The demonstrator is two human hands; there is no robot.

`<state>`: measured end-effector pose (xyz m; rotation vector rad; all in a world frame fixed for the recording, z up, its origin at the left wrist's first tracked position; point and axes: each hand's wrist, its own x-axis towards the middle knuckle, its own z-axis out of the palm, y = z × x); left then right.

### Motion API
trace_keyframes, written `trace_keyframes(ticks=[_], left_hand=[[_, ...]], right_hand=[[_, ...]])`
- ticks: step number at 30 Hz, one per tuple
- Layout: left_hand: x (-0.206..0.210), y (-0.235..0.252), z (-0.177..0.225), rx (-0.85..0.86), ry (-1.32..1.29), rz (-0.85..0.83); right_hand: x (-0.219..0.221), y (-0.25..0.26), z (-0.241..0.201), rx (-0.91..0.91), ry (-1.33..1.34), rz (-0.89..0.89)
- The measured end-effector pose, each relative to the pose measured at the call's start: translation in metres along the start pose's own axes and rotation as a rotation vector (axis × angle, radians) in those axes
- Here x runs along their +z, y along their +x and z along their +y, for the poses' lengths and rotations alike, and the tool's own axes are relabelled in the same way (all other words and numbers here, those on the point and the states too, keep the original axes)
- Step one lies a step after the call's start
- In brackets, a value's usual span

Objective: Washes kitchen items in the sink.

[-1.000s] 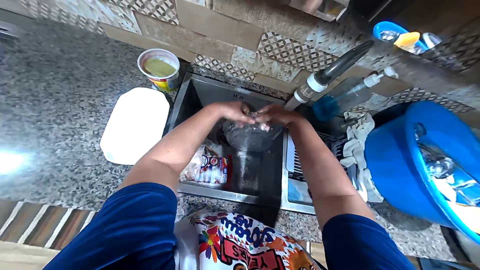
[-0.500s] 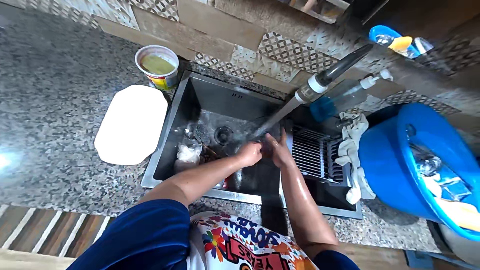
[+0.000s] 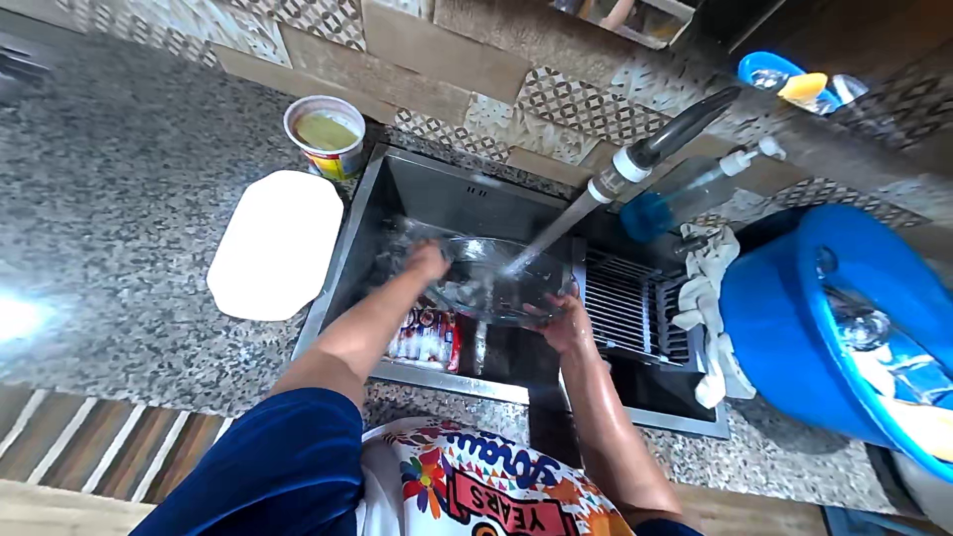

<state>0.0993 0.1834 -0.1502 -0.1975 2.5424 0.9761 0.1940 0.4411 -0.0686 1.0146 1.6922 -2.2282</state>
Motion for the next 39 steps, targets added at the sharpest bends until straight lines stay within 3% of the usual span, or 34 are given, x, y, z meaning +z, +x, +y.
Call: trace_keyframes(ticks=[3,5,7,14,19,24,31,37,39], left_hand=[[-0.034,0.013,-0.015,-0.248,-0.382,-0.121],[-0.047,0.017,-0.020,-0.270,-0.603,-0.244],[-0.058,0.020,-0.016,-0.210,-0.672,-0.253],[-0.101,-0.002,0.052,0.168,-0.385,0.078],[-0.094,-0.034,0.116,0.358,0.073,0.138],[-0.050,-0.038,0.139,0.623,0.367,0.153],[-0.023,-0.039,0.152,0.667,0.372,0.083],[-0.022,-0.034,0.161,0.756,0.162,-0.183],[-0.018,-0.030,0.165,0.788,0.052,-0.180]], right_hand=[[-0.001,-0.010,0.010,-0.005,0.114,-0.033],[-0.001,-0.011,0.024,-0.030,0.183,-0.056],[-0.004,-0.006,0.042,-0.041,0.259,-0.103],[0.010,0.007,0.066,0.230,0.050,-0.043],[0.048,0.000,0.026,0.086,-0.013,-0.303],[0.084,0.018,-0.033,-0.143,0.101,-0.550],[0.100,0.030,-0.046,-0.059,0.456,-0.363],[0.068,0.045,-0.048,-0.149,0.322,-0.300],[0.058,0.051,-0.053,-0.133,0.194,-0.262]])
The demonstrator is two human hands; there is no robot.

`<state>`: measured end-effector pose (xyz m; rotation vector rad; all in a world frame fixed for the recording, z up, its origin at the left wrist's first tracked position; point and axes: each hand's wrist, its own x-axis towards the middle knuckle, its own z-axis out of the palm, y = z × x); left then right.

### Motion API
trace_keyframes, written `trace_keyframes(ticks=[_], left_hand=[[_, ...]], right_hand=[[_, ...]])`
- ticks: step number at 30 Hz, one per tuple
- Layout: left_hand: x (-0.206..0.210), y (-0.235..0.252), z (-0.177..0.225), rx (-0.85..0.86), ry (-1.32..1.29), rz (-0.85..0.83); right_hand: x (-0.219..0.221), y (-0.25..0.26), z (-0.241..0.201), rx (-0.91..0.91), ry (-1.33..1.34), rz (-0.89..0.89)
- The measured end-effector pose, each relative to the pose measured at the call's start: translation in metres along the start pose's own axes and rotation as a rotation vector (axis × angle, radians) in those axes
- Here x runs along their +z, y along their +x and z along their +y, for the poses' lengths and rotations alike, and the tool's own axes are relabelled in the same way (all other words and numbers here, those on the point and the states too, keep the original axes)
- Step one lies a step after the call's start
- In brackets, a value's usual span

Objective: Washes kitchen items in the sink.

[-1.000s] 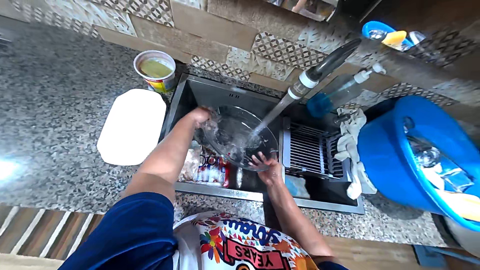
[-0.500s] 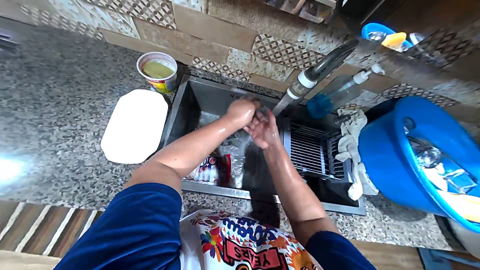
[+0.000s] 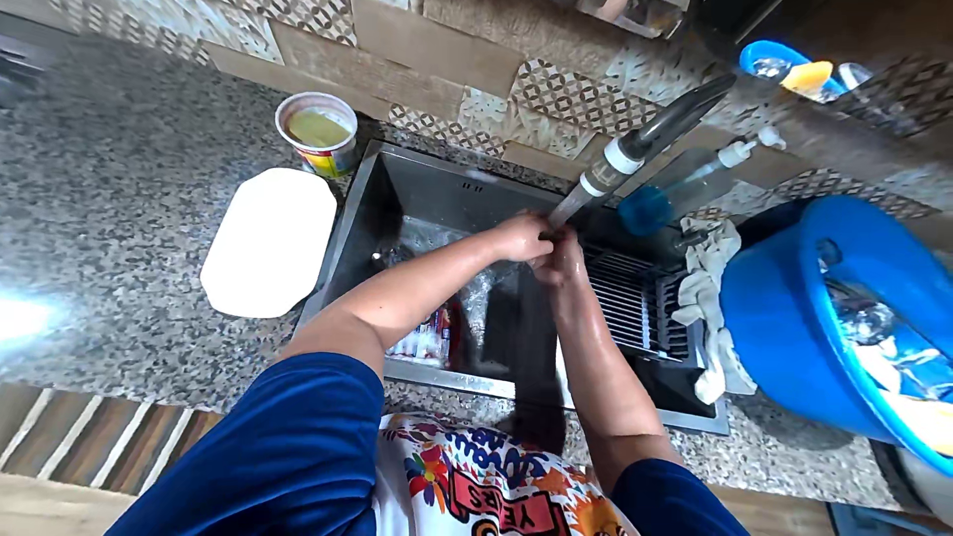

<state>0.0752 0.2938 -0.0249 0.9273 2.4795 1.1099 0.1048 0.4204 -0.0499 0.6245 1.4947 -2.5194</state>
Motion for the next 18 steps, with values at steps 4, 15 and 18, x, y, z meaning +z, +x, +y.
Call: trace_keyframes(ticks=[4,15,18], left_hand=[[0.016,0.013,-0.001,-0.092,-0.135,0.122],[0.023,0.013,-0.010,-0.419,-0.662,0.482],[0.003,0.021,0.004,-0.487,-0.907,0.332]], right_hand=[[-0.018,0.006,-0.014,0.060,-0.137,-0.065],[-0.030,0.015,-0.023,0.099,-0.252,-0.086],[-0.037,0.021,-0.025,0.093,-0.211,-0.190]])
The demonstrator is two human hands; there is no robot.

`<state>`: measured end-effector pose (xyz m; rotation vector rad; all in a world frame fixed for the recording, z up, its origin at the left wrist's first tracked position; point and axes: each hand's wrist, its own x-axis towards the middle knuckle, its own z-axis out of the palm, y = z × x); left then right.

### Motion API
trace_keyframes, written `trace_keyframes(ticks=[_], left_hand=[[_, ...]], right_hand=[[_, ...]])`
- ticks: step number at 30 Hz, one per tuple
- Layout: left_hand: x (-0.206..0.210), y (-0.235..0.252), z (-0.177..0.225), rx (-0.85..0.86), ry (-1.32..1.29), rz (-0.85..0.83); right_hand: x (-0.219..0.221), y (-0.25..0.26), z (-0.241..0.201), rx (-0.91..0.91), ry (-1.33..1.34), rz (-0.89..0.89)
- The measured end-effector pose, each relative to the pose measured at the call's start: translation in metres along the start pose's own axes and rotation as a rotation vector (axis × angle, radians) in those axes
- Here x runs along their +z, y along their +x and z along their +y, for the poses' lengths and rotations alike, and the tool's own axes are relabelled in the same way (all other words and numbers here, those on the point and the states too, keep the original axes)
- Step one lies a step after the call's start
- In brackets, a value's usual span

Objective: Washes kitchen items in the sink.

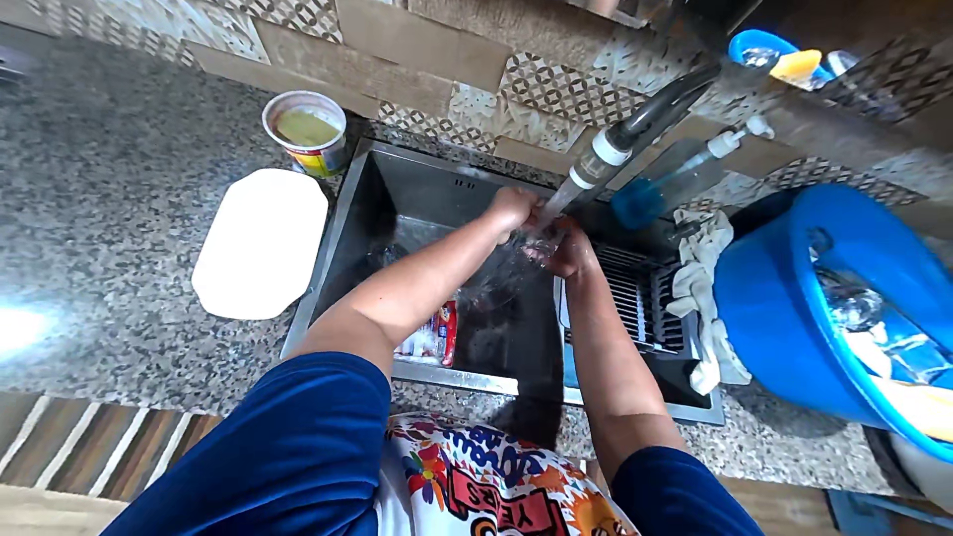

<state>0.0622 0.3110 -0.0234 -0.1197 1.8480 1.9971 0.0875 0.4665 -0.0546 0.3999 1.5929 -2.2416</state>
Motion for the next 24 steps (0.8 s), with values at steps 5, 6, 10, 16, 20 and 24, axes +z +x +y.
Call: trace_keyframes(ticks=[5,6,10,16,20,24], left_hand=[[0.008,-0.020,0.047,-0.140,0.560,-0.359],[0.007,-0.020,0.053,-0.095,0.655,-0.330],[-0.001,-0.016,0.057,0.123,0.886,-0.277],[-0.008,-0.027,0.028,0.101,1.158,-0.299],[-0.021,-0.037,0.002,0.071,1.241,0.007],[-0.051,-0.029,-0.017,0.038,1.101,0.133]], right_hand=[[0.000,0.007,0.004,-0.101,0.006,-0.158],[0.003,0.005,0.003,-0.070,-0.009,-0.102],[0.021,-0.002,0.006,-0.023,0.038,0.046],[0.051,-0.004,0.020,-0.088,0.176,0.061],[0.054,0.002,0.019,-0.071,0.141,-0.037],[0.056,0.010,0.014,0.045,0.054,-0.062]])
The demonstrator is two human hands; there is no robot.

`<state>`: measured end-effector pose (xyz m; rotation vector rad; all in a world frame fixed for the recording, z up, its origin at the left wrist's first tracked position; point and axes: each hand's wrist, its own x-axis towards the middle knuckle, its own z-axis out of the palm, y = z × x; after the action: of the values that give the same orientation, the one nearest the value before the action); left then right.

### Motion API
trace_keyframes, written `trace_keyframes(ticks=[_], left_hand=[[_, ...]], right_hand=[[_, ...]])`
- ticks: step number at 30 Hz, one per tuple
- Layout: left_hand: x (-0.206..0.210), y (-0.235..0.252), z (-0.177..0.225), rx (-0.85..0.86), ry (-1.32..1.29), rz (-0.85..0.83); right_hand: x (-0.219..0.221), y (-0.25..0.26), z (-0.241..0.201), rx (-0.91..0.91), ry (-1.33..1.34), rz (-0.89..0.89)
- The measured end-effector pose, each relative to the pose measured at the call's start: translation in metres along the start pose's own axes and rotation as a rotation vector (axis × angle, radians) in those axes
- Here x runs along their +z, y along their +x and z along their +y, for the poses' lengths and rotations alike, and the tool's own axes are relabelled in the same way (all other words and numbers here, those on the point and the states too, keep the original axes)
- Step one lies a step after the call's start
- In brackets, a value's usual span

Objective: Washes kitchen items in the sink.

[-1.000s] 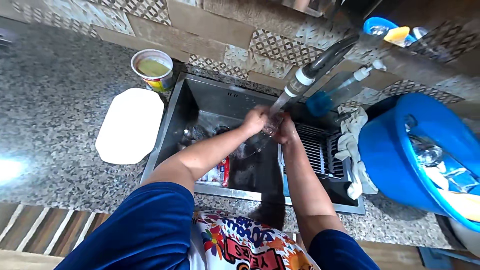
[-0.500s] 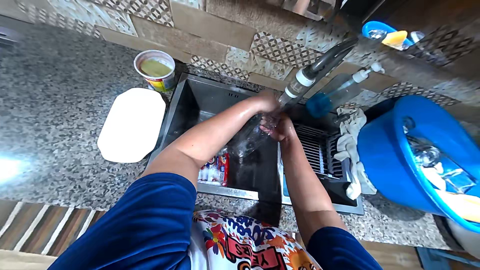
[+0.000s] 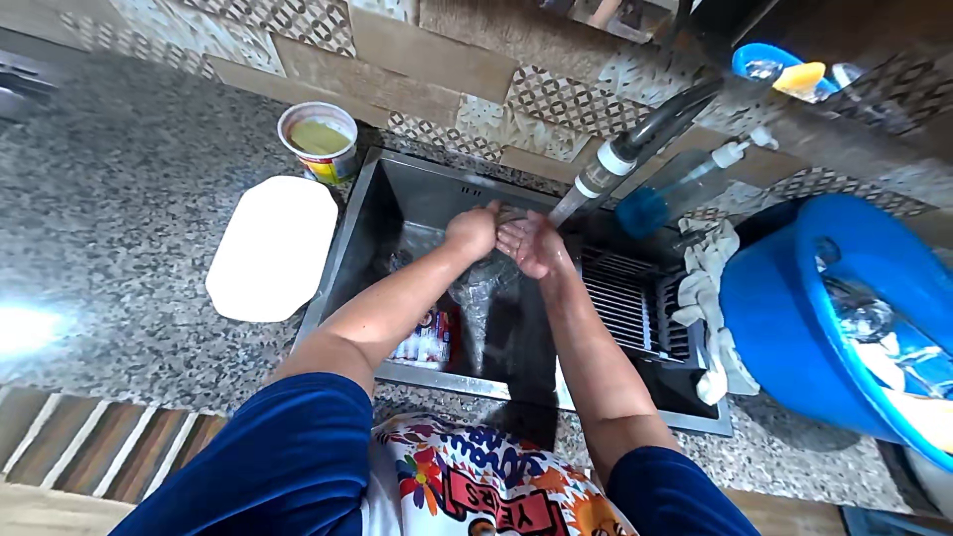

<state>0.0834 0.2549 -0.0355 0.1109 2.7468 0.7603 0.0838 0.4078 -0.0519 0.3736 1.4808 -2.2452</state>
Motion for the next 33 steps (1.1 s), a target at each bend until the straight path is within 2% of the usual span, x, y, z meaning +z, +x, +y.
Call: trace_keyframes(ticks=[2,6,11,14,18,21,25,27,29,33], left_hand=[[0.006,0.008,-0.033,-0.093,-0.173,0.016],[0.027,0.008,-0.098,-0.337,-0.452,0.051],[0.051,0.005,-0.159,-0.653,-0.817,0.037],[0.054,-0.003,-0.171,-0.729,-1.001,0.056],[0.058,-0.010,-0.180,-0.710,-1.119,-0.057],[0.070,-0.010,-0.187,-0.639,-1.204,-0.127],[0.076,-0.001,-0.171,-0.511,-1.318,0.029],[0.066,0.009,-0.157,-0.436,-1.272,0.181],[0.046,0.020,-0.150,-0.334,-1.165,0.259],[-0.008,0.032,-0.123,-0.223,-0.938,0.202]], right_hand=[[-0.008,0.000,0.005,0.016,-0.212,-0.014],[-0.025,-0.009,0.030,0.097,-0.561,0.268],[-0.056,-0.012,0.071,0.121,-0.649,0.357],[-0.058,-0.017,0.088,0.114,-0.624,0.426],[-0.047,-0.028,0.087,0.019,-0.443,0.522],[-0.038,-0.045,0.064,-0.110,-0.336,0.503],[-0.039,-0.059,0.067,-0.234,-0.294,0.512],[-0.040,-0.060,0.074,-0.217,-0.315,0.535],[-0.036,-0.059,0.078,-0.180,-0.325,0.555],[-0.038,-0.046,0.088,0.000,-0.235,0.559]])
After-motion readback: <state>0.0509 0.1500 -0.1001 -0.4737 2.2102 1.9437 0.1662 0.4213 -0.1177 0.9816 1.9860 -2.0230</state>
